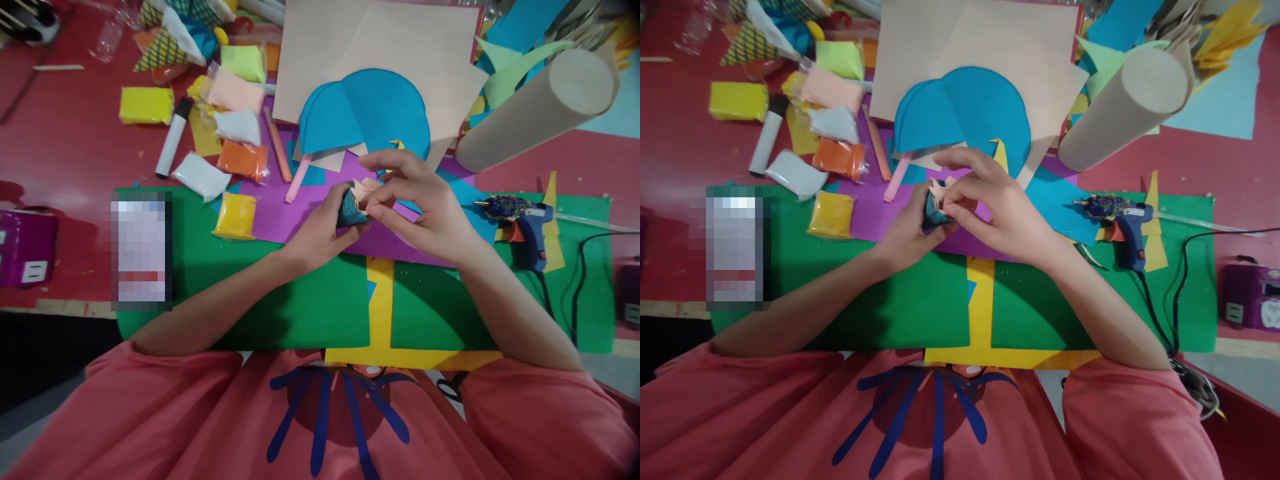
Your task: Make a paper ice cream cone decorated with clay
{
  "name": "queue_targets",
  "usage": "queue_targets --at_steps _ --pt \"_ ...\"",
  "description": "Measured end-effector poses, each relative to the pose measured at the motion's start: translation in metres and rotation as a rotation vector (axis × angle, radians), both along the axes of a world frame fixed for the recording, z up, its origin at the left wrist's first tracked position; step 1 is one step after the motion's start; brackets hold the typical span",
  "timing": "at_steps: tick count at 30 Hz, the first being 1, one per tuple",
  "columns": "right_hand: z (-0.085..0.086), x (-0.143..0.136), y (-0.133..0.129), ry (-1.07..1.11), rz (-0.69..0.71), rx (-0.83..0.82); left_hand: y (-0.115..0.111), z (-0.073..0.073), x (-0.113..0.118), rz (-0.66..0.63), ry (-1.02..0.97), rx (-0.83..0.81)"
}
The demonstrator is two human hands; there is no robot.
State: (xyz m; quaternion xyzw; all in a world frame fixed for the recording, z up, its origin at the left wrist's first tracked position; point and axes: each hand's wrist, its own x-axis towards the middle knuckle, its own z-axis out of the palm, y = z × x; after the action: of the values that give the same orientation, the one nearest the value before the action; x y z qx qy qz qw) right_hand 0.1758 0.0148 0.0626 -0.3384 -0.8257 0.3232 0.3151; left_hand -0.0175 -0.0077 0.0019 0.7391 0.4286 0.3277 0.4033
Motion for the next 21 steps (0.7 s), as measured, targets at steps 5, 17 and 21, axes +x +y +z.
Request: queue_targets --at_steps 5,17,21 --pt "-0.0011 -0.0007 -0.001 -0.004 0.012 -0.012 0.0003 -0.0003 -0.0002 0.003 0.007 -0.028" --pt "0.0003 0.0022 0.004 0.012 0.055 -0.055 -0.0011 -0.0002 0.0002 0.004 -0.004 -0.077" --pt "-0.0021 0.0041 0.0055 0.012 0.057 -0.087 -0.0008 -0.0001 0.0002 -0.022 -0.033 -0.119"
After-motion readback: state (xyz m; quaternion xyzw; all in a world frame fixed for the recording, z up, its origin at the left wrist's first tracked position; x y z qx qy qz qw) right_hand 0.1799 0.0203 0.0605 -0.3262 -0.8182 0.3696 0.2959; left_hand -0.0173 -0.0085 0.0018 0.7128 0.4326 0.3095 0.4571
